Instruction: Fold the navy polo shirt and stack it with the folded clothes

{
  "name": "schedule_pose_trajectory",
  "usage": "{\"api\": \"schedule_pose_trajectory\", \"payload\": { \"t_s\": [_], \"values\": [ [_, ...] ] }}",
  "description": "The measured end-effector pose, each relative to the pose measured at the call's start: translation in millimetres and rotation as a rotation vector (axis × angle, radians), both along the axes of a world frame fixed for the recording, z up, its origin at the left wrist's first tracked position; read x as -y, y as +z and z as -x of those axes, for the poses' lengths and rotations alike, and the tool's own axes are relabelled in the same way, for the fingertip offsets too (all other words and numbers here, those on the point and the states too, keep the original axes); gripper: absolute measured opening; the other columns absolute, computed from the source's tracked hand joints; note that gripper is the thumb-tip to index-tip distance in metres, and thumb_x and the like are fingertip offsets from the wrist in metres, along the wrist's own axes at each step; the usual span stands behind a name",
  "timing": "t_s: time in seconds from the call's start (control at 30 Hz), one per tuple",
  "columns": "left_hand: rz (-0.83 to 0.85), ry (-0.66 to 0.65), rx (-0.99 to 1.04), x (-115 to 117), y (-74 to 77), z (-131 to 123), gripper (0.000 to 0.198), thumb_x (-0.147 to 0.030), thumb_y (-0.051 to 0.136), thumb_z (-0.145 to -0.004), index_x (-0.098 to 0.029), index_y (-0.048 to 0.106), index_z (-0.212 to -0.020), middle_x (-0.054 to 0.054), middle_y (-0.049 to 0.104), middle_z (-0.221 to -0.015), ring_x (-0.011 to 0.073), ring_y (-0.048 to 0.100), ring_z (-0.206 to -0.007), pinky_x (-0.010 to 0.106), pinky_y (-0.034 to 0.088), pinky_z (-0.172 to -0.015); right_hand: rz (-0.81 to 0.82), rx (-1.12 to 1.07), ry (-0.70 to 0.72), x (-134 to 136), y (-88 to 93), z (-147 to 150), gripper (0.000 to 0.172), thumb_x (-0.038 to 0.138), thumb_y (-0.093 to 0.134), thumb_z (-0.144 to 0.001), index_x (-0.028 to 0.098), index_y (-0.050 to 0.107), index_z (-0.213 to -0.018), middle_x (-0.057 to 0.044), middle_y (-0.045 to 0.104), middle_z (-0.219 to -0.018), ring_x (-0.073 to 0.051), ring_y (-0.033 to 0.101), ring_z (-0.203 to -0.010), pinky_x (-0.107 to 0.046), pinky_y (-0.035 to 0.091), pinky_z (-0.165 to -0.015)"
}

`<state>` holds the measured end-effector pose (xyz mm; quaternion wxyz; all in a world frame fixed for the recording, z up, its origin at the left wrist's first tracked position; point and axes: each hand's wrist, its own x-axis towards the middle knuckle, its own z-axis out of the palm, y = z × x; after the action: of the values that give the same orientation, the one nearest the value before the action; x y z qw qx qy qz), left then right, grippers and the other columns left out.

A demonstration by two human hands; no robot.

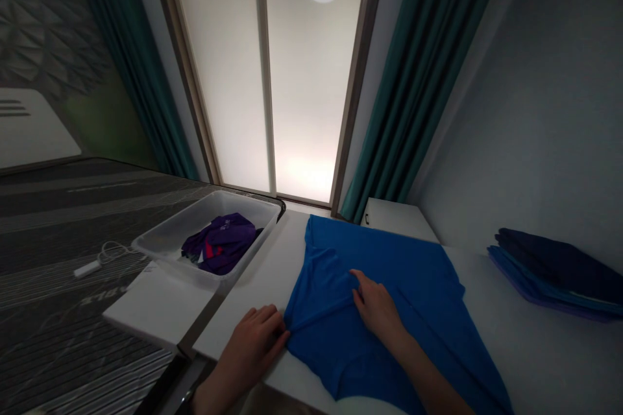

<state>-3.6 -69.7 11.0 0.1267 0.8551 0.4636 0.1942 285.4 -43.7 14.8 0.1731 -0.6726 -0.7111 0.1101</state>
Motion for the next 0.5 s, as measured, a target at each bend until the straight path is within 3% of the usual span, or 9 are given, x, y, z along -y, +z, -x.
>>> {"api": "schedule_pose_trajectory", "payload": {
  "t_s": [0.13,0.23,0.37,0.5],
  "values": [
    [0.008,0.014,0.032,-1.6,-5.3,0.8,0.019,-0.03,0.05,-0.092,-0.022,0.057,-0.077,0.003,0.063,-0.081,0.0198,0.057,-0.075,0.031,0.041,-0.07,0.06,-0.139,0.018,-3.1,2.7,-6.6,0.043,0.024,0.04,-0.092,0.019,0.047,-0.134,-0.005,0.066,-0.091,-0.02,0.063,-0.082,-0.033,0.045,-0.077],
    [0.074,0.004,0.057,-4.0,-0.7,3.5,0.022,-0.032,0.046,-0.093,-0.022,0.06,-0.08,0.003,0.063,-0.078,0.0195,0.058,-0.072,0.031,0.042,-0.068,0.132,-0.253,0.072,-9.2,12.1,-21.9,0.038,0.022,0.042,-0.091,0.021,0.053,-0.128,-0.003,0.066,-0.089,-0.017,0.062,-0.075,-0.027,0.044,-0.067],
    [0.128,0.011,0.127,-20.8,20.4,-0.2,0.022,-0.033,0.043,-0.092,-0.022,0.062,-0.093,0.004,0.063,-0.075,0.0198,0.058,-0.071,0.031,0.044,-0.066,0.171,-0.274,0.027,-18.4,27.1,-51.0,0.035,0.025,0.037,-0.093,0.019,0.058,-0.121,-0.003,0.066,-0.084,-0.016,0.061,-0.072,-0.026,0.043,-0.064],
    [0.068,-0.112,0.158,-61.1,44.8,-25.4,0.026,-0.032,0.039,-0.093,-0.021,0.063,-0.095,0.006,0.064,-0.086,0.0193,0.059,-0.075,0.031,0.046,-0.07,0.193,-0.207,-0.038,-23.4,30.5,-66.1,0.031,0.028,0.04,-0.093,0.017,0.065,-0.107,-0.006,0.067,-0.086,-0.017,0.062,-0.073,-0.028,0.042,-0.064]
  ]
}}
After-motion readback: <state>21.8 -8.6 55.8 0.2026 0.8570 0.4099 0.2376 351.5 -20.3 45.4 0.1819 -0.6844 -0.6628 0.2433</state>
